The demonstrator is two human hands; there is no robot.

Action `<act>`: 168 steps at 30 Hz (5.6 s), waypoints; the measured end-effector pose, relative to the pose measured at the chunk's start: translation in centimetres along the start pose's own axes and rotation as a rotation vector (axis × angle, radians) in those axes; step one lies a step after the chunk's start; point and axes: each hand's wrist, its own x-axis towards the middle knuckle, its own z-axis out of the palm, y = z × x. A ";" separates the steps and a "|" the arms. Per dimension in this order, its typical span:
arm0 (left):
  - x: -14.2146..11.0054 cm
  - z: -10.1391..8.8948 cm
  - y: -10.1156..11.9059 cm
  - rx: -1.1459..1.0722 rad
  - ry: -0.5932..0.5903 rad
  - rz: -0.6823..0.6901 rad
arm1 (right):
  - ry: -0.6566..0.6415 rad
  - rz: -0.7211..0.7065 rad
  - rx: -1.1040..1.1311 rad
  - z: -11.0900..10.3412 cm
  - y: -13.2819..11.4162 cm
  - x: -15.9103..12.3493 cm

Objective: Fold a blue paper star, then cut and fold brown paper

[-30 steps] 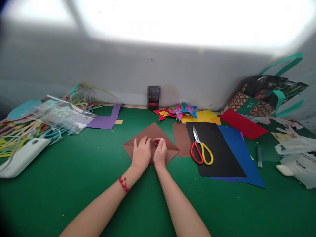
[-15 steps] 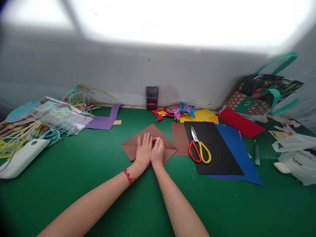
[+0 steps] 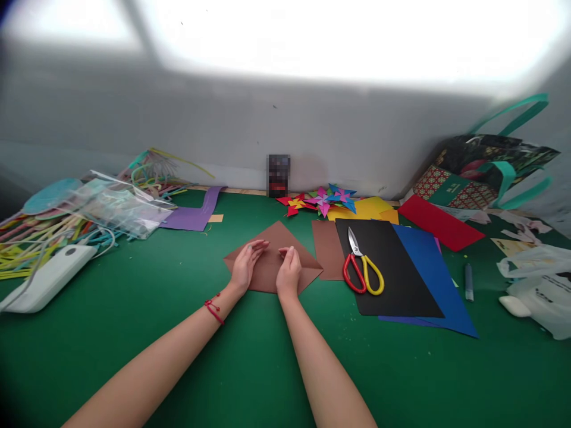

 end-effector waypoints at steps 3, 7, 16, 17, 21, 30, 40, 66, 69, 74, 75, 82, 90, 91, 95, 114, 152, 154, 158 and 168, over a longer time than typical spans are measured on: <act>0.1 -0.1 0.0 -0.055 -0.024 -0.034 | 0.001 -0.021 -0.039 0.0 0.1 0.1; -0.2 0.4 -0.3 -0.071 0.015 -0.031 | -0.001 -0.068 -0.131 0.1 -0.4 -0.1; -0.2 0.3 -0.9 -0.005 0.082 0.019 | -0.159 -0.476 -0.567 2.3 -2.5 -1.9; -0.2 0.3 -0.9 -0.007 0.088 0.024 | -0.174 -0.521 -0.627 2.6 -2.4 -2.0; -0.2 0.5 -0.8 -0.043 0.090 0.024 | -0.219 -0.531 -0.675 3.0 -1.8 -2.0; -0.1 0.3 -0.6 -0.140 0.092 -0.037 | -0.181 0.006 0.145 1.3 -1.5 -0.3; -0.1 0.0 0.3 -0.215 0.039 -0.079 | -0.232 0.414 0.768 -2.5 -0.9 1.9; -2.0 0.9 1.5 0.525 -0.209 -0.085 | -0.221 0.285 0.449 -2.2 -1.8 1.0; -2.6 0.8 2.0 0.571 -0.231 -0.008 | 0.033 0.017 -0.032 -4.0 -2.2 1.1; -3.3 0.8 2.7 0.559 -0.273 0.076 | 0.048 -0.018 -0.342 -7.5 -1.1 2.0; -3.3 0.7 2.8 0.574 -0.301 0.077 | 0.017 -0.007 -0.370 -7.9 -0.8 2.2; -2.9 0.8 4.0 0.659 -0.422 0.231 | -0.222 0.009 -0.313 -8.9 -0.6 2.3; -2.1 0.8 4.4 0.550 0.083 0.171 | 0.002 0.170 0.282 -8.2 -0.8 2.7; -2.0 0.6 4.0 0.515 0.091 0.109 | -0.028 0.196 0.313 -8.0 -0.7 2.6; -1.4 -0.2 2.2 0.309 0.050 -0.156 | -0.147 0.240 0.342 -6.7 -0.7 1.7; 1.5 -5.1 4.4 0.677 -0.107 -0.037 | -0.454 0.168 -0.027 -10.1 -2.4 3.0; 0.1 -3.9 1.4 1.422 -0.509 0.288 | -0.668 -0.193 -0.430 -11.3 -5.4 1.9; 0.2 -4.1 1.5 1.396 -0.535 0.290 | -0.768 -0.226 -0.463 -11.3 -5.3 1.8; 0.4 -4.2 1.8 1.361 -0.571 0.284 | -0.897 -0.253 -0.540 -11.1 -4.5 1.5; 0.6 -4.2 2.1 1.330 -0.635 0.259 | -0.945 -0.282 -0.638 -10.7 -4.0 1.2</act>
